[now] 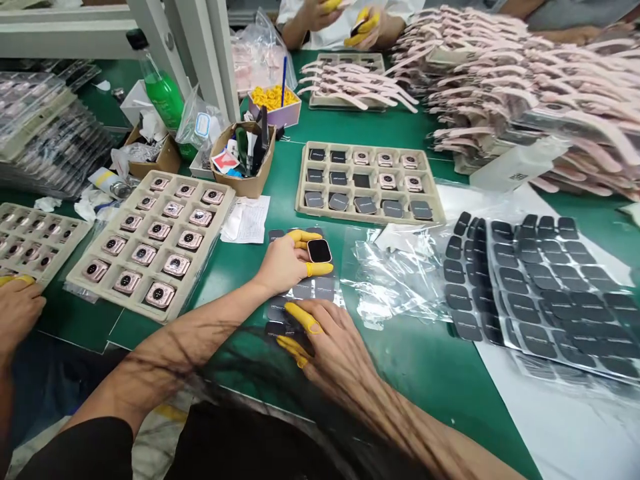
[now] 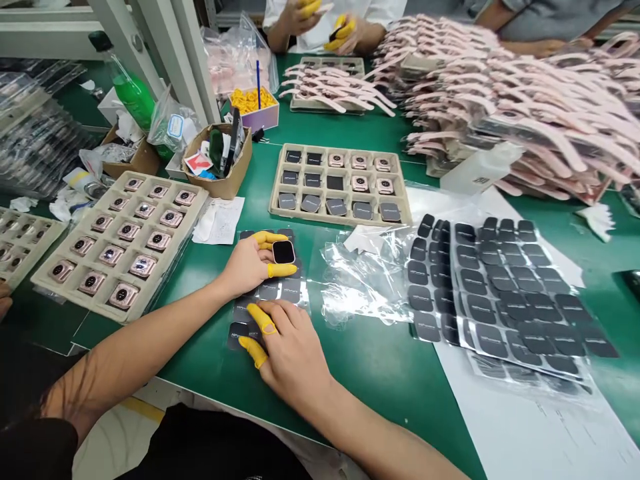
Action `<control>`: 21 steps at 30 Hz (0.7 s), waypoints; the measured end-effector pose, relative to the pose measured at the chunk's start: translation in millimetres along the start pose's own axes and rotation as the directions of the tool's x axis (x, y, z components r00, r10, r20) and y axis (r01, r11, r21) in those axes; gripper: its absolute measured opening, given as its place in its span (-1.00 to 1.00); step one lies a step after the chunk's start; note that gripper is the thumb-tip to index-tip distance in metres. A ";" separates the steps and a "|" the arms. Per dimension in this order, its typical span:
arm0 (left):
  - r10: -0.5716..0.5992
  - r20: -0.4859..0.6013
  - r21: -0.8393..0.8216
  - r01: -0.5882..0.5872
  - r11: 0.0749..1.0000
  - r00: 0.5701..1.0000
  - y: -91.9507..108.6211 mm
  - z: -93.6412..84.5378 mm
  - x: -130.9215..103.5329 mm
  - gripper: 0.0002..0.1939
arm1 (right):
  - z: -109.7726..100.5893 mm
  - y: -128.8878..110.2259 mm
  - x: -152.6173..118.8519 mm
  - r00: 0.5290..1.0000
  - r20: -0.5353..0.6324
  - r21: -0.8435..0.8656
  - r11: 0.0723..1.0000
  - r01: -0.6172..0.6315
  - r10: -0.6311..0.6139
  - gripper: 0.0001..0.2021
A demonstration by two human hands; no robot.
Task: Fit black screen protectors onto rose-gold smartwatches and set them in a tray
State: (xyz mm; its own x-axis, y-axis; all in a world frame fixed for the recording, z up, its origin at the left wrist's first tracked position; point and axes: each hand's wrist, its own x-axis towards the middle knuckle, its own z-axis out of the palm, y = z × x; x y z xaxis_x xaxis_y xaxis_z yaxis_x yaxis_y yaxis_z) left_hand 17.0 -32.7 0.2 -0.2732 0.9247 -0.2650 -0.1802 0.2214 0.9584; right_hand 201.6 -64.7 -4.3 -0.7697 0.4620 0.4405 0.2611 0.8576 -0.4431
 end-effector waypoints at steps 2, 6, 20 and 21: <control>-0.014 -0.048 0.025 0.015 1.000 0.999 -1.8 -0.8 -2.8 -0.28 | 6.5 -5.5 -1.7 0.999 0.043 -0.021 1.000 0.014 -0.013 -0.61; -0.025 -0.067 0.044 0.028 0.999 0.997 -3.8 -3.4 -8.0 -0.34 | 14.2 2.9 -3.7 0.999 0.031 -0.072 0.997 -0.008 0.011 -0.67; 0.045 0.043 0.125 -0.050 0.991 0.998 -5.8 -7.6 -10.5 -0.31 | -22.6 -6.7 4.5 0.997 0.082 0.156 0.988 -0.015 0.002 -0.43; 0.054 0.059 0.156 -0.063 0.986 0.997 -6.5 -8.0 -11.2 -0.33 | -28.5 -4.5 4.9 0.995 0.103 0.196 0.980 -0.007 -0.013 -0.53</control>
State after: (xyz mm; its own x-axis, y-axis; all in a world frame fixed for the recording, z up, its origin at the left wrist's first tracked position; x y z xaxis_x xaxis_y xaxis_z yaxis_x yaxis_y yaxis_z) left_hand 13.6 -46.9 -4.0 -0.2260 0.9521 -0.2062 -0.0132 0.2087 0.9779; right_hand 213.3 -59.8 22.2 -0.8292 0.4246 0.3634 0.1471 0.7932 -0.5910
